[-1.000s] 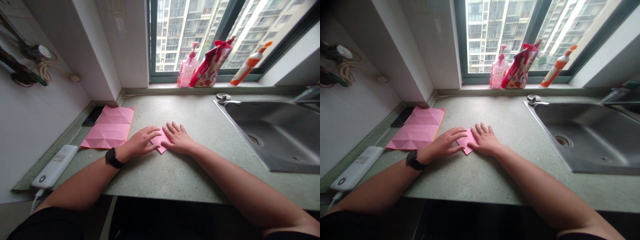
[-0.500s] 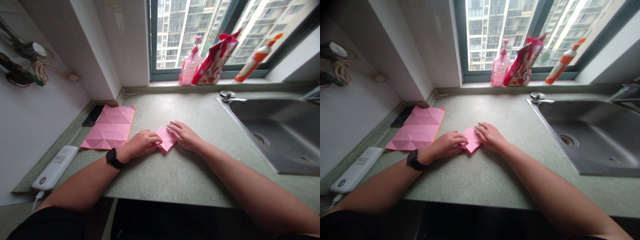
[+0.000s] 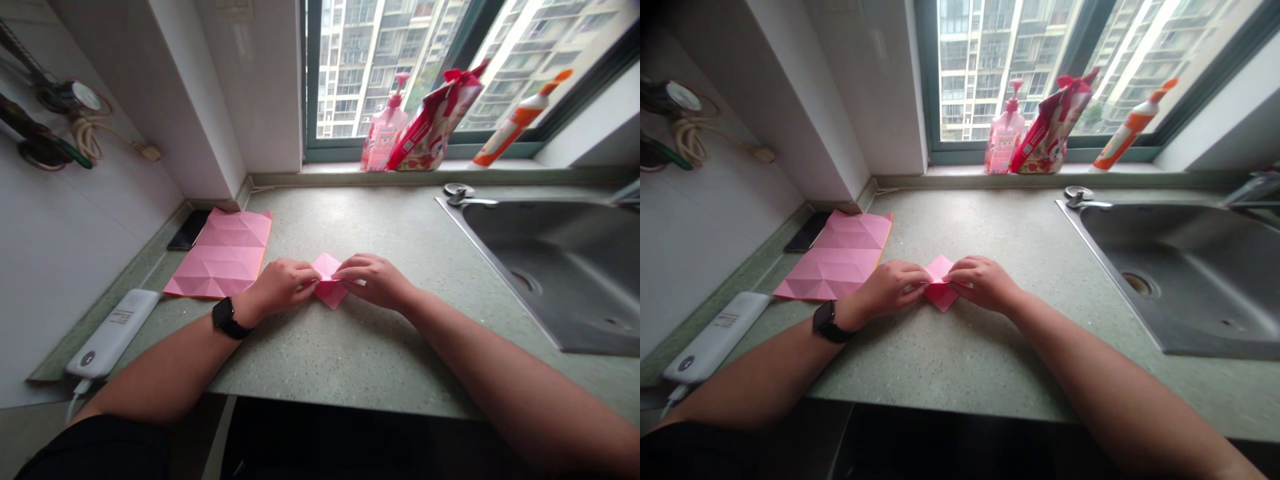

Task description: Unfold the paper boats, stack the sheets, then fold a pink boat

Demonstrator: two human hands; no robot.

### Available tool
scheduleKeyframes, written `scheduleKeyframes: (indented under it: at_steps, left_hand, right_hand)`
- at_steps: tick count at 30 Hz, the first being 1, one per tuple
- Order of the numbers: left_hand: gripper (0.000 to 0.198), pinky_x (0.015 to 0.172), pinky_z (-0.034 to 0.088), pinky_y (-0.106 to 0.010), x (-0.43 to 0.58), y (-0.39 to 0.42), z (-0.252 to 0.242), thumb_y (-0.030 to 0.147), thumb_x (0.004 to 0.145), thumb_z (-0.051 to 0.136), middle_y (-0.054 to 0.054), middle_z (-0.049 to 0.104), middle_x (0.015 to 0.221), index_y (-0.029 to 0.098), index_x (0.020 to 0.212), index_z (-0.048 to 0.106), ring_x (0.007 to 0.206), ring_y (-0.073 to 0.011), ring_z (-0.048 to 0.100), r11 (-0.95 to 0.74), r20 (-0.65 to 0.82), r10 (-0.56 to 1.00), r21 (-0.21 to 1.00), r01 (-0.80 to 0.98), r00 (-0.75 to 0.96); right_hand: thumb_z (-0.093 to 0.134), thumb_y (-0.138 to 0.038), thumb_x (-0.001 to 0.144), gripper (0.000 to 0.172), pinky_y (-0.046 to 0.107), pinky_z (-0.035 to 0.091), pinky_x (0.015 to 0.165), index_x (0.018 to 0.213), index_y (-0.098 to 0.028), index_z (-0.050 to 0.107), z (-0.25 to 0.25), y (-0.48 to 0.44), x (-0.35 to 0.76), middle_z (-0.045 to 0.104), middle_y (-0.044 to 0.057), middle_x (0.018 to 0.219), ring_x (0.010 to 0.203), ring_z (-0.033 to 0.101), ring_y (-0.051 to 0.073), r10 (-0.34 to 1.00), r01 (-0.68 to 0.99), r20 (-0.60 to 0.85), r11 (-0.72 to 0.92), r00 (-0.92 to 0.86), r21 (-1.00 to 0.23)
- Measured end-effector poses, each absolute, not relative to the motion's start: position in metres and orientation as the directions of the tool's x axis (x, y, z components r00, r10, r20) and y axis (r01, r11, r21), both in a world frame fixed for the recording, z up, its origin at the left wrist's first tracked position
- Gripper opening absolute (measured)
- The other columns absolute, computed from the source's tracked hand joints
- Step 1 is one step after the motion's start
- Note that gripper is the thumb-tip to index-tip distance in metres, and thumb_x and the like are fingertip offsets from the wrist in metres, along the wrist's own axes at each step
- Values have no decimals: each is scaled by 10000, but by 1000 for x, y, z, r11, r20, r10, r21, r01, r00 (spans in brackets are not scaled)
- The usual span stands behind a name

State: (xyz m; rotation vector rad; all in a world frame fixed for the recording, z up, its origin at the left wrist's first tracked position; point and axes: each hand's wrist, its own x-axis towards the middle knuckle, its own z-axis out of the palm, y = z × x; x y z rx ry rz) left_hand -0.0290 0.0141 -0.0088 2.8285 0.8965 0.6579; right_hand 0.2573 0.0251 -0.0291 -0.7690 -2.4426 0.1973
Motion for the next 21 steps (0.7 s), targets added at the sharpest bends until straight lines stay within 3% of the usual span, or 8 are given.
scheduleKeyframes:
  at_steps: [9, 14, 21]
  left_hand:
    - [161, 711, 485, -296, -30, 15, -10, 229, 1072, 632, -40, 825, 1009, 214, 1107, 788, 823, -182, 748, -821, 374, 568, 191, 538, 734]
    - [133, 688, 458, -294, -29, 12, -6, 183, 1038, 635, -35, 801, 951, 199, 1007, 764, 788, -177, 716, -820, 365, 570, 196, 538, 737]
    - [120, 684, 462, -288, -29, 9, -3, 185, 1036, 629, -33, 759, 906, 189, 998, 742, 749, -165, 673, -787, 354, 615, 316, 530, 704]
  right_hand:
    - [645, -279, 1073, 220, 380, 581, 837, 1147, -301, 851, -28, 25, 261, 848, 38, 1074, 939, 769, 207, 581, 529, 404, 813, -707, -243]
    - [634, -280, 1076, 226, 369, 583, 845, 1150, -297, 847, -26, 24, 260, 849, 35, 1078, 935, 774, 201, 584, 515, 389, 812, -713, -276]
    - [592, -270, 1082, 240, 313, 541, 730, 1043, -237, 826, -24, 25, 260, 820, 58, 948, 808, 732, 175, 580, 474, 374, 811, -723, -341]
